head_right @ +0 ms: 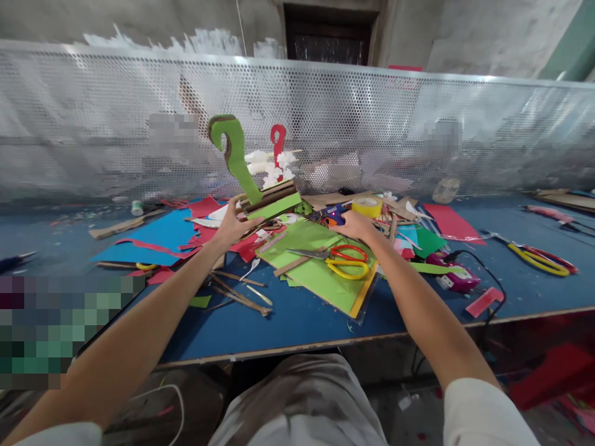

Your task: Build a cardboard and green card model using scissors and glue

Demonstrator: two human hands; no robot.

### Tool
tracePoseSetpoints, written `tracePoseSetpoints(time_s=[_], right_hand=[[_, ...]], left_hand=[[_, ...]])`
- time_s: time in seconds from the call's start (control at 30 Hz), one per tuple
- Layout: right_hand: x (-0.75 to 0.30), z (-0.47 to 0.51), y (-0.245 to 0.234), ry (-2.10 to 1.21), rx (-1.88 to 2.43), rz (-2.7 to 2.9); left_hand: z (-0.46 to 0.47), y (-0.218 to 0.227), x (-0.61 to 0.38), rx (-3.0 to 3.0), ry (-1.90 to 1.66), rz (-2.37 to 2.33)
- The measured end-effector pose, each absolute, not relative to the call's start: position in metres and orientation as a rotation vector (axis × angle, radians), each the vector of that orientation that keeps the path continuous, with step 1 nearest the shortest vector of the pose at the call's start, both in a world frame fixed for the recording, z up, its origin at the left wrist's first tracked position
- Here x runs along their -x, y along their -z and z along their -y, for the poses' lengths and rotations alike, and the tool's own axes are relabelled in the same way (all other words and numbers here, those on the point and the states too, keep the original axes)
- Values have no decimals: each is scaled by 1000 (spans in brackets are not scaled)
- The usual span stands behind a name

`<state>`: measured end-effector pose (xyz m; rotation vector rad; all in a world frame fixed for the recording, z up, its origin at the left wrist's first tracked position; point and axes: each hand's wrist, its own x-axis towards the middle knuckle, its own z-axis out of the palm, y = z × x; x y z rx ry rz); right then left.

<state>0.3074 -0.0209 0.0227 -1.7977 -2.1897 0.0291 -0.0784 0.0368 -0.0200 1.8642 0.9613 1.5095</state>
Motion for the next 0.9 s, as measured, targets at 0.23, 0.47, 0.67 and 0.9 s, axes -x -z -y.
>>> tracePoseSetpoints(time_s=[0.23, 0.47, 0.67, 0.9], right_hand=[[-289, 18, -13, 150, 1862, 2258], [-283, 27, -20, 119, 1732, 2238], [-253, 56, -33, -298, 1043, 2673], [-212, 74, -17, -361, 846, 2903]], left_hand=[[-38, 22, 77, -1893, -1495, -982], [-37, 21, 76, -1979, -1480, -1017], [-34, 20, 75, -2011, -1493, -980], [-34, 22, 73, -2014, -1489, -916]])
